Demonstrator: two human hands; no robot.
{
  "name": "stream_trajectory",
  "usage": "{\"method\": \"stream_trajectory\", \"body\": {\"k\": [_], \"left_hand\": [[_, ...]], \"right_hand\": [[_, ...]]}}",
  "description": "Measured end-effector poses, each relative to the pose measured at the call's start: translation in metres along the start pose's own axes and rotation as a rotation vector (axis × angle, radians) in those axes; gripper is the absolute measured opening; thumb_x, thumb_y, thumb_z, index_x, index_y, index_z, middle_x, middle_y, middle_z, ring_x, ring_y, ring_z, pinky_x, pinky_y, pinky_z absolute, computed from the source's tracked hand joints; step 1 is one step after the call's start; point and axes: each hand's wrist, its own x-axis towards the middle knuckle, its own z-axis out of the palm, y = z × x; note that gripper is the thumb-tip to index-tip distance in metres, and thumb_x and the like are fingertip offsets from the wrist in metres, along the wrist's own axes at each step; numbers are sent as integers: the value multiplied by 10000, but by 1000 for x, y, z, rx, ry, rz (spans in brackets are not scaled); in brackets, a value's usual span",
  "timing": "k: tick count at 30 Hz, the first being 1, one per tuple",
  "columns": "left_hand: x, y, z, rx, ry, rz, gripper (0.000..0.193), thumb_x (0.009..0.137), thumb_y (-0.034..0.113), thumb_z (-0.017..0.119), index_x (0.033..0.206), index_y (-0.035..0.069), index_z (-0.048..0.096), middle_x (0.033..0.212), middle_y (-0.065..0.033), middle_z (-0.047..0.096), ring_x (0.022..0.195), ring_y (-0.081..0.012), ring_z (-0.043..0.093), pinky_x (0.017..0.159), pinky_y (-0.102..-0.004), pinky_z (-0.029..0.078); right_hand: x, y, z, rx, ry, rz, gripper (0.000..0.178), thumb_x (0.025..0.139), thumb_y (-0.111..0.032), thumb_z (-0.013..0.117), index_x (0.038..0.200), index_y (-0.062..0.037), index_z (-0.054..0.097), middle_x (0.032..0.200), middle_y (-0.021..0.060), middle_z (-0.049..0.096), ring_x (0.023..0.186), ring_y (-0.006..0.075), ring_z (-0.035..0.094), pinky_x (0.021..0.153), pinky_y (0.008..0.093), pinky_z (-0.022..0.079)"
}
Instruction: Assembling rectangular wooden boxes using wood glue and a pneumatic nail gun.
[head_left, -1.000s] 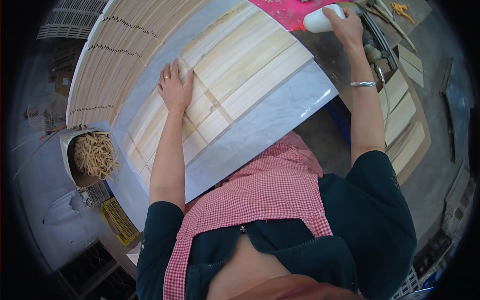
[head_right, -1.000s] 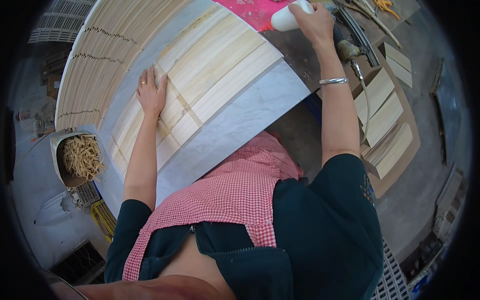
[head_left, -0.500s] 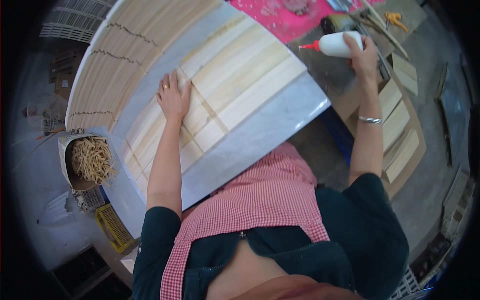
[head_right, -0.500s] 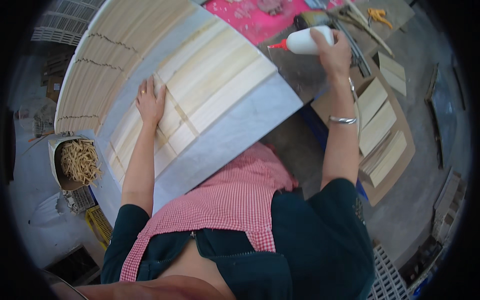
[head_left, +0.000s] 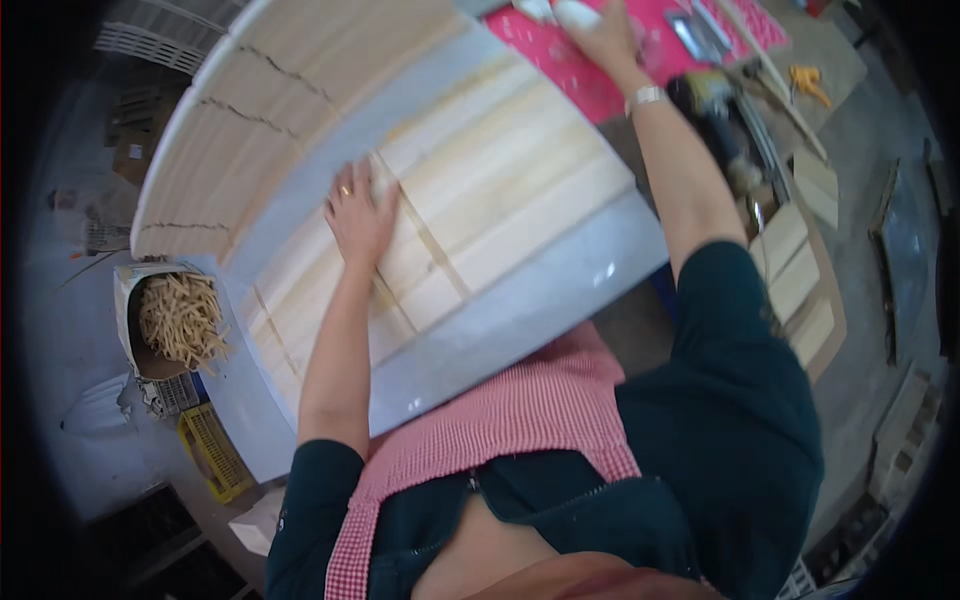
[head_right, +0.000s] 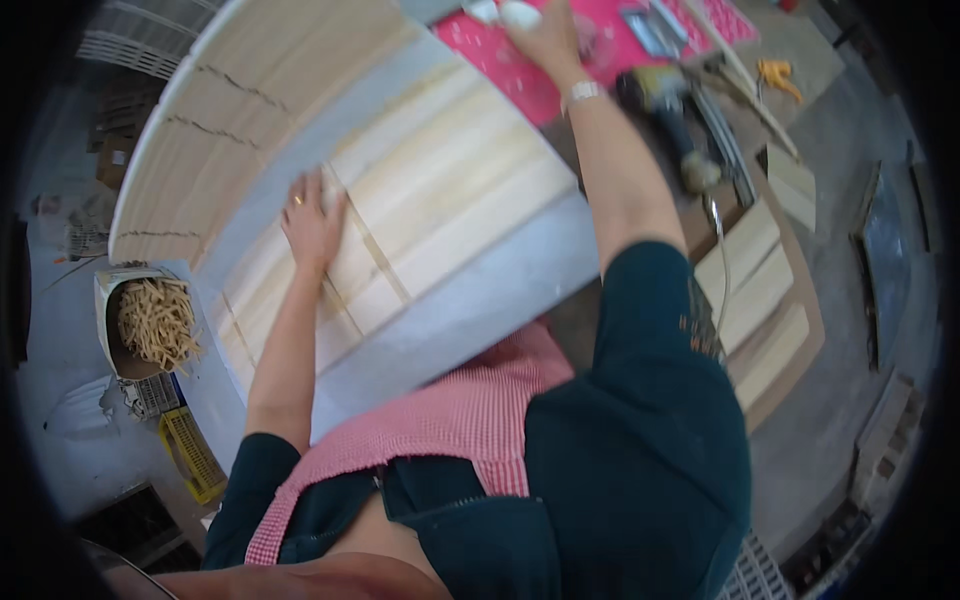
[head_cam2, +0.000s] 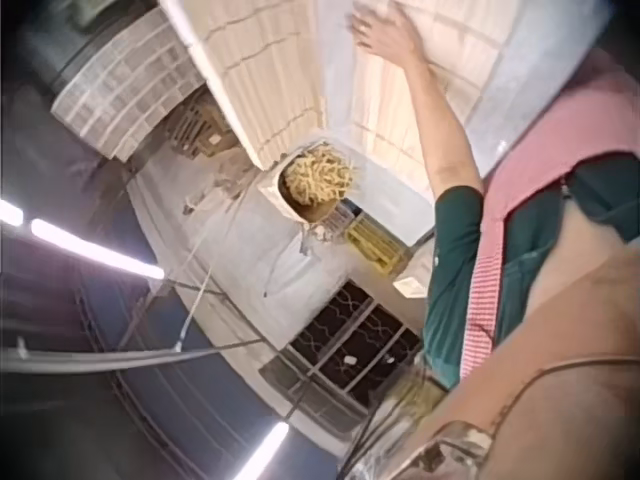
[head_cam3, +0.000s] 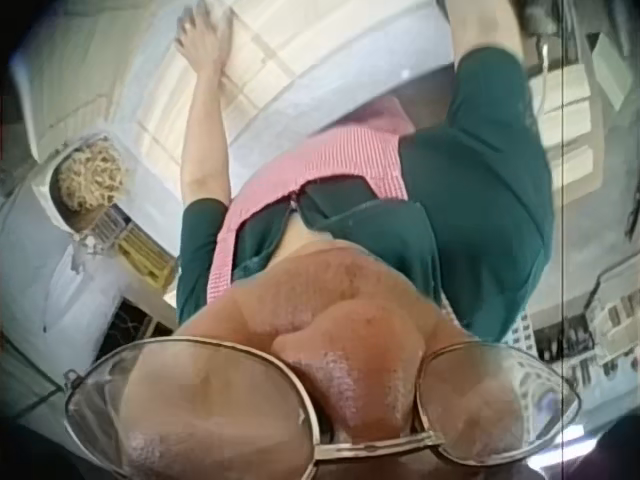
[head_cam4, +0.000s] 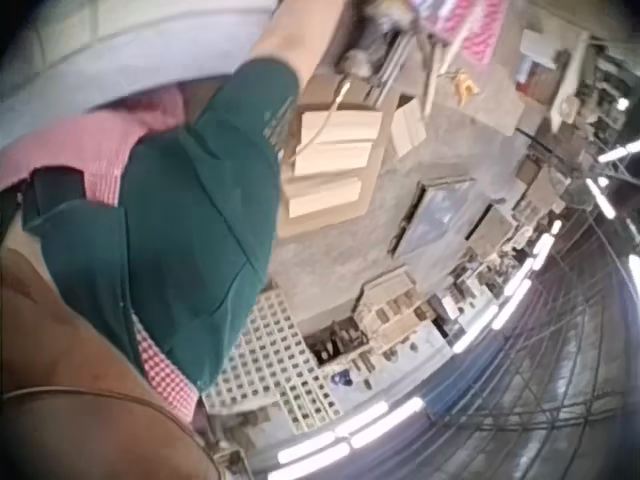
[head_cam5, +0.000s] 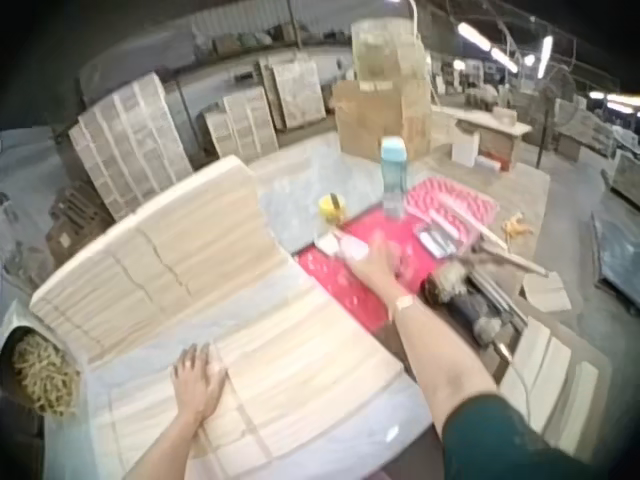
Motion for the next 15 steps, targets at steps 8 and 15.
{"method": "stream_trajectory", "body": {"k": [8,15], "left_hand": [[10,8,-4,-43,15,39,685,950,547,557,1494,141,465,1554,-143,430,1446,-362,366,1148,-555,269],[-12,25,-18,-187,36,286,819,872,555,666,1519,114,426,1601,-190,347,1477,-399,299,1142,-556,254]], "right_hand": [[-41,72,-38,-251,-229,-72,236,835,-213,664,972,-21,668,939,196,683,860,367,654,795,419,526],[-180,89,-124,33,-159,-120,103,833,-76,651,928,-40,672,857,74,629,705,248,592,675,360,497]]}}
